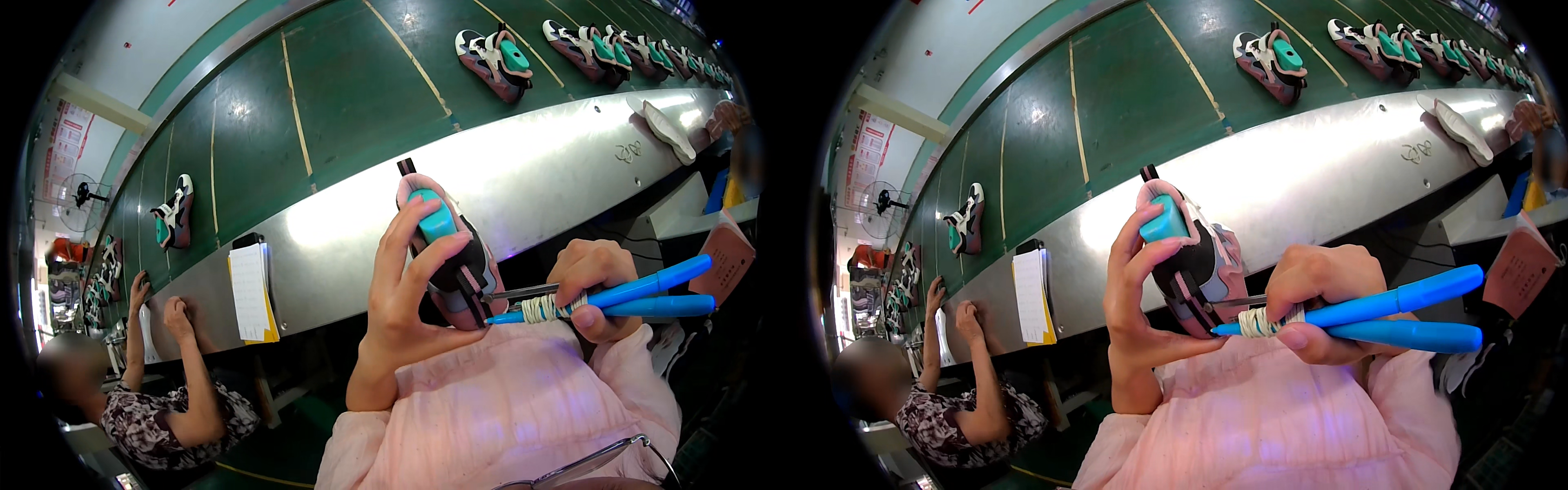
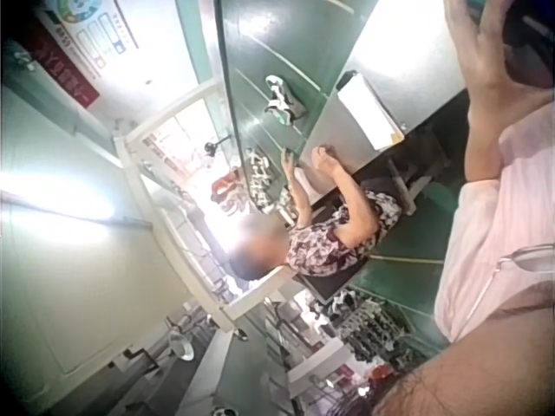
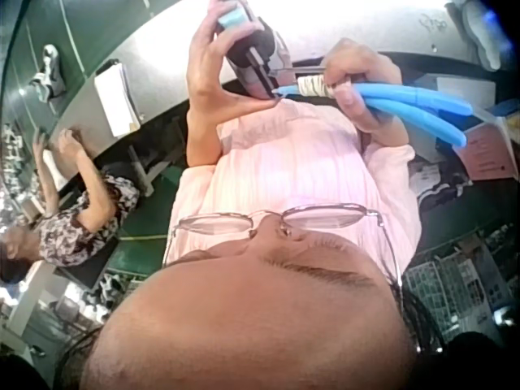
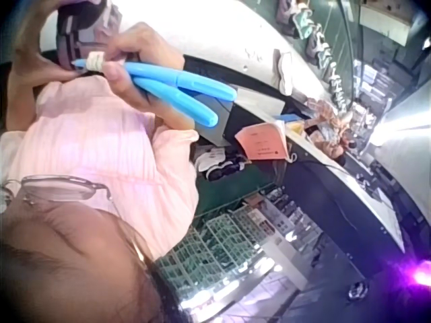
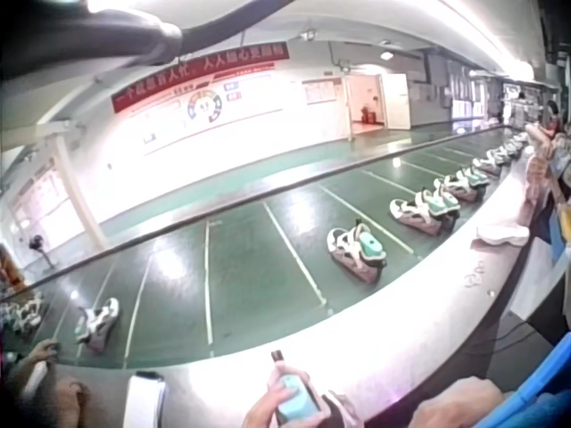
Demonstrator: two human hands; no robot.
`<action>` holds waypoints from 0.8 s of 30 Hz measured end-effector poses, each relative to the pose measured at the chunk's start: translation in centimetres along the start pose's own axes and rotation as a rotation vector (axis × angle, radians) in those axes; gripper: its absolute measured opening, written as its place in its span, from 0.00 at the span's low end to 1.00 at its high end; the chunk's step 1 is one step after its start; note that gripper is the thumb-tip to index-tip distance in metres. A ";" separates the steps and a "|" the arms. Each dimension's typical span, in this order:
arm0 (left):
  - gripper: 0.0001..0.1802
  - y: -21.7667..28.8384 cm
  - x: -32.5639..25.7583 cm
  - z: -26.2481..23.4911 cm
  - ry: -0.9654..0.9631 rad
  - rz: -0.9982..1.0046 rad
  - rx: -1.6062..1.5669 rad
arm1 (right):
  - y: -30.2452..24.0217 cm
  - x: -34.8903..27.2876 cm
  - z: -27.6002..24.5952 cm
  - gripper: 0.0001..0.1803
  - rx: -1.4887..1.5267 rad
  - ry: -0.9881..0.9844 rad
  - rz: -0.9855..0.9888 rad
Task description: The person picks up shoes from a moving conveyor belt and uses a pair of blue-handled pliers to trim excess material from the shoe's sole. The person handles the shoes one at a time, performing the trimming action before placing the finished shoe back onto the belt.
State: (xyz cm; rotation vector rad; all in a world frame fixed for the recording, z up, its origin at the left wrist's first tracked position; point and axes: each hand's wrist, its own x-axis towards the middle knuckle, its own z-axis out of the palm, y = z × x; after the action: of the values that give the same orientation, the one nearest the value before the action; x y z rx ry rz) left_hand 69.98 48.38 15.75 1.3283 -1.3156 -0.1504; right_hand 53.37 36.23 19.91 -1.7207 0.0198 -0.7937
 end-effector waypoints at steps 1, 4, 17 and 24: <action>0.41 0.0 0.0 -0.2 -0.004 0.001 0.009 | 0.1 0.0 0.1 0.17 0.011 0.000 -0.002; 0.44 -0.4 0.1 -0.3 -0.016 0.053 0.060 | 0.0 0.0 0.2 0.17 0.017 0.010 -0.010; 0.45 -0.6 -0.1 -1.0 -0.006 0.093 0.111 | -0.2 0.0 0.4 0.12 -0.061 -0.058 -0.012; 0.45 -1.1 -0.7 -1.6 -0.006 0.103 0.090 | 0.0 -0.1 1.5 0.13 -0.040 -0.033 0.014</action>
State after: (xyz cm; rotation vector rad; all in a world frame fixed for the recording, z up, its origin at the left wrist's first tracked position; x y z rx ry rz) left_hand 71.50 49.46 15.00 1.3330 -1.4064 -0.0243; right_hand 54.06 37.52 19.75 -1.7691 0.0250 -0.7587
